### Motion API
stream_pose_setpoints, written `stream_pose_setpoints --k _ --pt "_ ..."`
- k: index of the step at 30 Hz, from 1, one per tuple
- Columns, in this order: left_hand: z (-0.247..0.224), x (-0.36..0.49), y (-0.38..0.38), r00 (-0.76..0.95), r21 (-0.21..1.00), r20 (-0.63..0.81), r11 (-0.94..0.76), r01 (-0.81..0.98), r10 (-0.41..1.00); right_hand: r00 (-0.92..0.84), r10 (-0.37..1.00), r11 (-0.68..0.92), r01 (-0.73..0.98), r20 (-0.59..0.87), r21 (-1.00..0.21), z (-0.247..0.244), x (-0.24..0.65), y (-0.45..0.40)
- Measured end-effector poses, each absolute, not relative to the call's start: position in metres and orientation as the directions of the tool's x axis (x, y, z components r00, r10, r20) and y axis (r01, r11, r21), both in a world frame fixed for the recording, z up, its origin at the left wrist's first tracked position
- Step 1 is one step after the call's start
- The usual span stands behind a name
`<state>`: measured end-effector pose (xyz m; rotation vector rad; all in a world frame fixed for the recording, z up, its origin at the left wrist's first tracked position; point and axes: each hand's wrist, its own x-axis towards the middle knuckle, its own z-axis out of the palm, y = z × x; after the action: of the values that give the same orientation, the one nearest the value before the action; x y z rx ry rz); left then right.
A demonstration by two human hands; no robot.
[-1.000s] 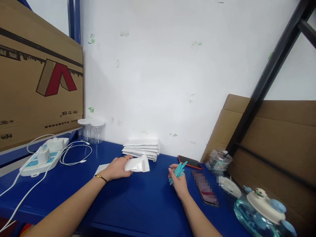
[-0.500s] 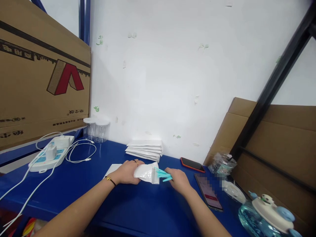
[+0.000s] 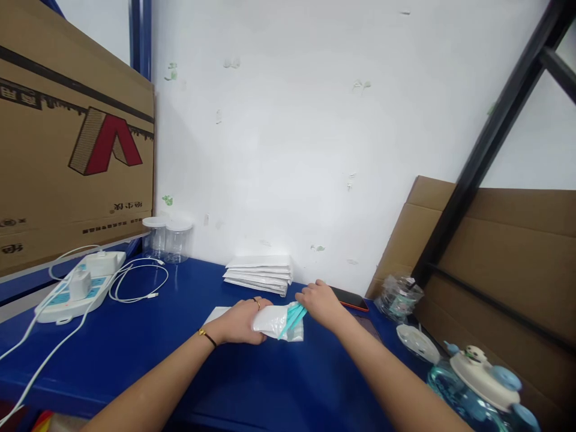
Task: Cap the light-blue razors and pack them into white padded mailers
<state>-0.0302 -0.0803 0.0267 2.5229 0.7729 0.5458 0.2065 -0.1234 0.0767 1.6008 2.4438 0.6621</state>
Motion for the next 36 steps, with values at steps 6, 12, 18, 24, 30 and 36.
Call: stream_pose_setpoints --k 6,12,18,24,30,36 --pt "0.03 -0.033 -0.079 0.777 0.684 0.252 -0.674 0.279 0.577 -0.549 0.829 0.381 0.692 0.104 0.613 0.114 0.214 -0.117" --pt "0.026 -0.03 -0.077 0.765 0.806 0.248 -0.565 0.178 0.595 -0.542 0.828 0.328 0.672 0.141 0.664 0.126 0.204 -0.122" --pt "0.029 -0.019 -0.084 0.748 0.843 0.314 -0.534 0.063 0.585 -0.54 0.827 0.32 0.682 0.157 0.658 0.142 0.169 -0.135" --pt "0.037 -0.017 -0.088 0.746 0.902 0.305 -0.431 -0.027 0.592 -0.562 0.819 0.288 0.579 0.118 0.763 0.176 0.162 -0.134" --pt "0.033 -0.002 -0.088 0.647 0.875 0.434 -0.463 -0.138 0.627 -0.589 0.804 0.303 0.527 0.084 0.794 0.191 0.146 -0.141" --pt "0.028 0.013 -0.093 0.571 0.841 0.523 -0.491 -0.226 0.633 -0.667 0.745 0.409 0.443 -0.012 0.798 0.207 0.125 -0.146"
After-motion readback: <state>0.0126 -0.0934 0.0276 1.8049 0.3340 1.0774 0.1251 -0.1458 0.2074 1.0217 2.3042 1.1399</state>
